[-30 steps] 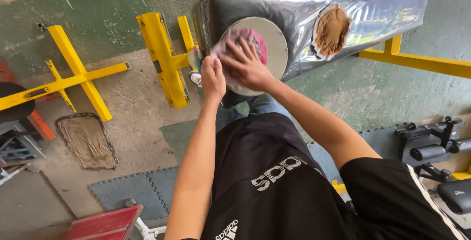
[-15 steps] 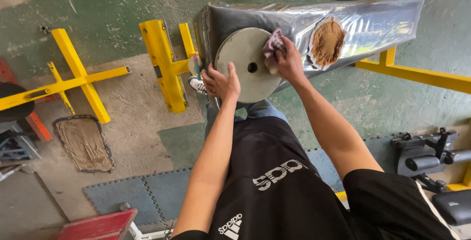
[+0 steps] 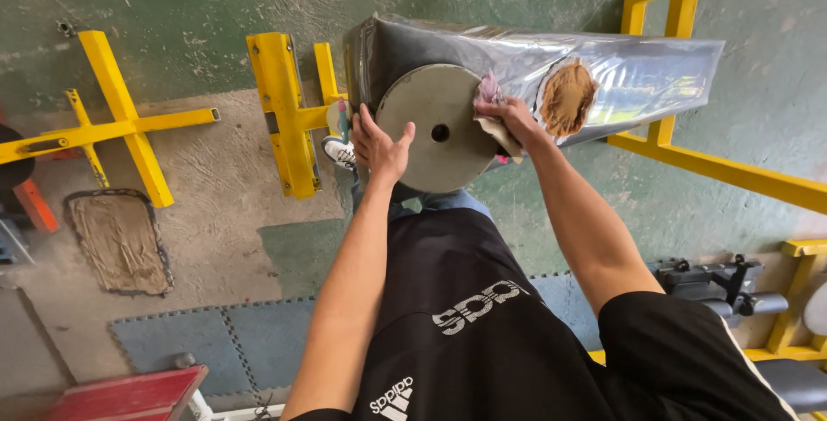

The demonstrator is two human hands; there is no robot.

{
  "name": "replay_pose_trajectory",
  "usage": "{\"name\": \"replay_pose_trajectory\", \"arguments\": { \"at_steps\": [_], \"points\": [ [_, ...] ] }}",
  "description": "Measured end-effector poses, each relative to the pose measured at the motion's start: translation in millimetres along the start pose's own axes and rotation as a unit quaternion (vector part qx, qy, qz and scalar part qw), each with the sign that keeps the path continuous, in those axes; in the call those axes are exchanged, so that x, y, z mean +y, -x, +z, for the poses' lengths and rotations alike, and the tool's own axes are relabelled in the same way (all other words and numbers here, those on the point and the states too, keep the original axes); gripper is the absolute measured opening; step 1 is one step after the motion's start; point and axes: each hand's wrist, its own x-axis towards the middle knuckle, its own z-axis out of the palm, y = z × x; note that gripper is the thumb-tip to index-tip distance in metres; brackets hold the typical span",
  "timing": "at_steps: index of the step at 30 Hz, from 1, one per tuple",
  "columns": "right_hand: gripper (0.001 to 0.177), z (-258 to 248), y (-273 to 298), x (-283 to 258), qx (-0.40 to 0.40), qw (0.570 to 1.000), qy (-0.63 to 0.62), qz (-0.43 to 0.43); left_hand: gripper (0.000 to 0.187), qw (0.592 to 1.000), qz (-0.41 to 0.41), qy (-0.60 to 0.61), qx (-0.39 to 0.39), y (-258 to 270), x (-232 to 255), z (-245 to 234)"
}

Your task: The recorder uses a spray bottle and a cloth to clean a weight plate and gym equipment.

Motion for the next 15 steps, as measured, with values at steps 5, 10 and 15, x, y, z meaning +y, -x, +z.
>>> {"name": "replay_pose_trajectory", "arguments": {
  "at_steps": [5,10,15],
  "points": [
    [0.037,12,28,1,-0.036,0.996,-0.07,-0.043,0.116,0.996,0.069,0.023,0.053,2,-14,5],
    [0.037,17,38,3,-0.031,0.99,-0.093,-0.099,0.104,0.984,0.108,0.028,0.136,2,-30,25],
    [0.037,18,50,10,-0.04,0.985,-0.111,-0.129,0.083,0.974,0.112,0.021,0.194,15,-31,30]
  ]
}}
